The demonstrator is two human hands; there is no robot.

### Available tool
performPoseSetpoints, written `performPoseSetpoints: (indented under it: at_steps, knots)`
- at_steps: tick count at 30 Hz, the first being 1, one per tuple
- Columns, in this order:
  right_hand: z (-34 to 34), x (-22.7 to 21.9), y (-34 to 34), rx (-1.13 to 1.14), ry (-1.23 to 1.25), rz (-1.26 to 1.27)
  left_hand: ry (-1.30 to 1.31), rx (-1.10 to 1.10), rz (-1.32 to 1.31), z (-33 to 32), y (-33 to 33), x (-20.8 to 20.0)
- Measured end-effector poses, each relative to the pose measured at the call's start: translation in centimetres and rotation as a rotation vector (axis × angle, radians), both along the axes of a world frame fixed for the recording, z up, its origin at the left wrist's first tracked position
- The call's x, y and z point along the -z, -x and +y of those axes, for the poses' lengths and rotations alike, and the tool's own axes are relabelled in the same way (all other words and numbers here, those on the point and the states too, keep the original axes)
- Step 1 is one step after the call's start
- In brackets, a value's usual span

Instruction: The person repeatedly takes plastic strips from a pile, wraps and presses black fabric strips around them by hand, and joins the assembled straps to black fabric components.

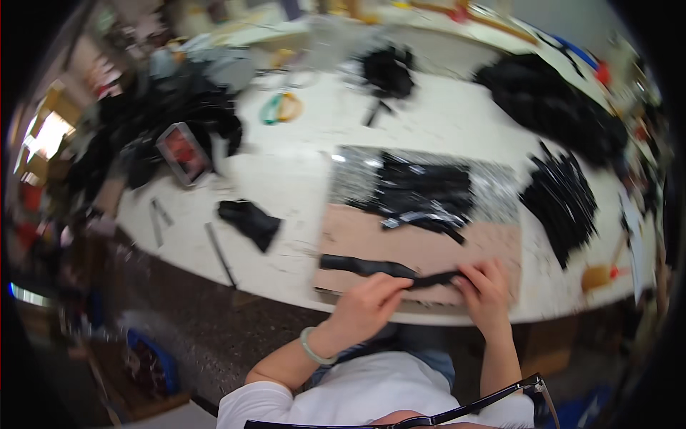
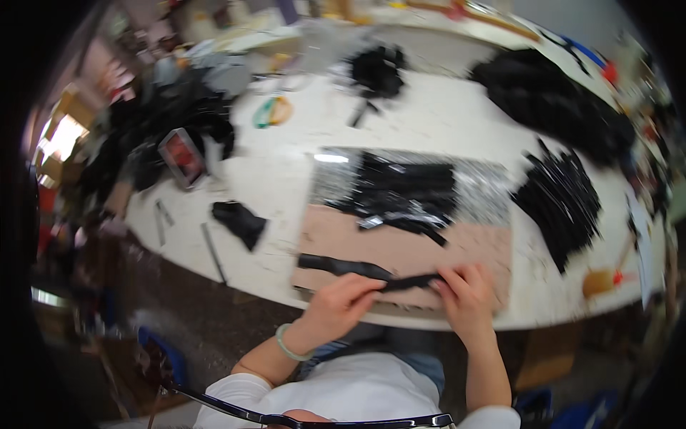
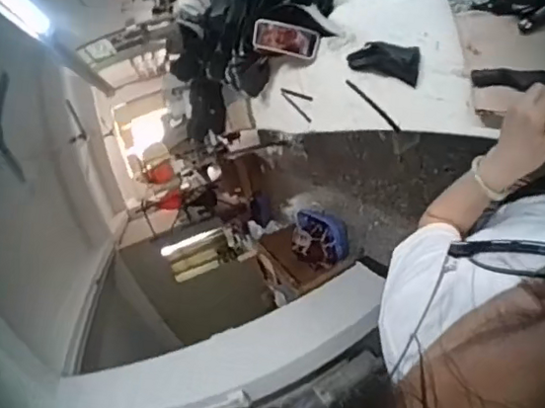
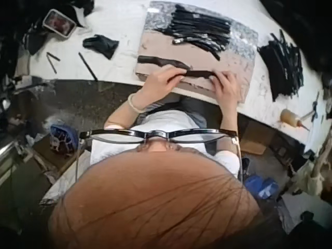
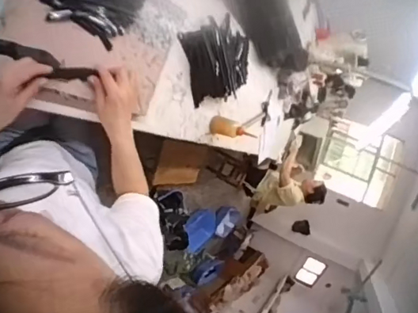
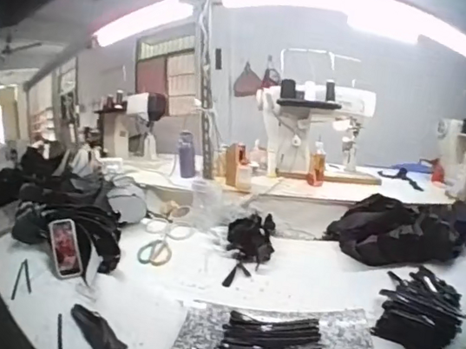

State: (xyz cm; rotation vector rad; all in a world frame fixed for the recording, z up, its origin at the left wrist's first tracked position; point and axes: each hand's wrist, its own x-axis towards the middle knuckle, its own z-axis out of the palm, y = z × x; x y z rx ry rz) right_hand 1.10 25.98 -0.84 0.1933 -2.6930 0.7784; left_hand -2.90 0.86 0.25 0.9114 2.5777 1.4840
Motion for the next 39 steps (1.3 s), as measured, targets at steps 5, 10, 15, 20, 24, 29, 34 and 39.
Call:
performPoseSetpoints:
  at_steps: [5, 10, 15, 20, 24, 29, 34, 39]
  knots:
    - [0.1, -0.1, -0.8, 0.071, 0.272, 0.039, 0.054, -0.288, 0.181, -6.6, 3.1, -2.6]
    - [1.5, 0.8, -1.3, 0.044, 0.583, -0.055, 0.414, -0.686, 0.53, -21.2, 11.8, -6.5]
    - [2.6, 1.8, -0.9, -0.018, 0.629, 0.013, 0.758, -0.915, 0.44, -32.6, 20.8, -6.9]
    - [2.6, 1.9, -1.1, 0.076, 0.725, -0.019, 0.895, -0.944, 0.213, -34.7, 25.8, -7.1]
    - [2.7, 2.5, -1.2, 0.099, 0.679, -0.017, 1.065, -0.935, 0.125, -35.3, 28.6, -6.9]
    - [3.0, 2.8, -1.2, 0.123, 0.628, -0.02, 1.092, -0.945, 0.058, -36.4, 29.9, -6.6]
    - [3.1, 1.8, -1.4, 0.091, 0.679, -0.031, 0.925, -0.984, 0.239, -40.1, 29.4, -6.0]
    - [2.8, 0.0, -1.8, 0.047, 0.554, -0.083, 0.428, -0.791, 0.651, -29.0, 28.5, -5.2]
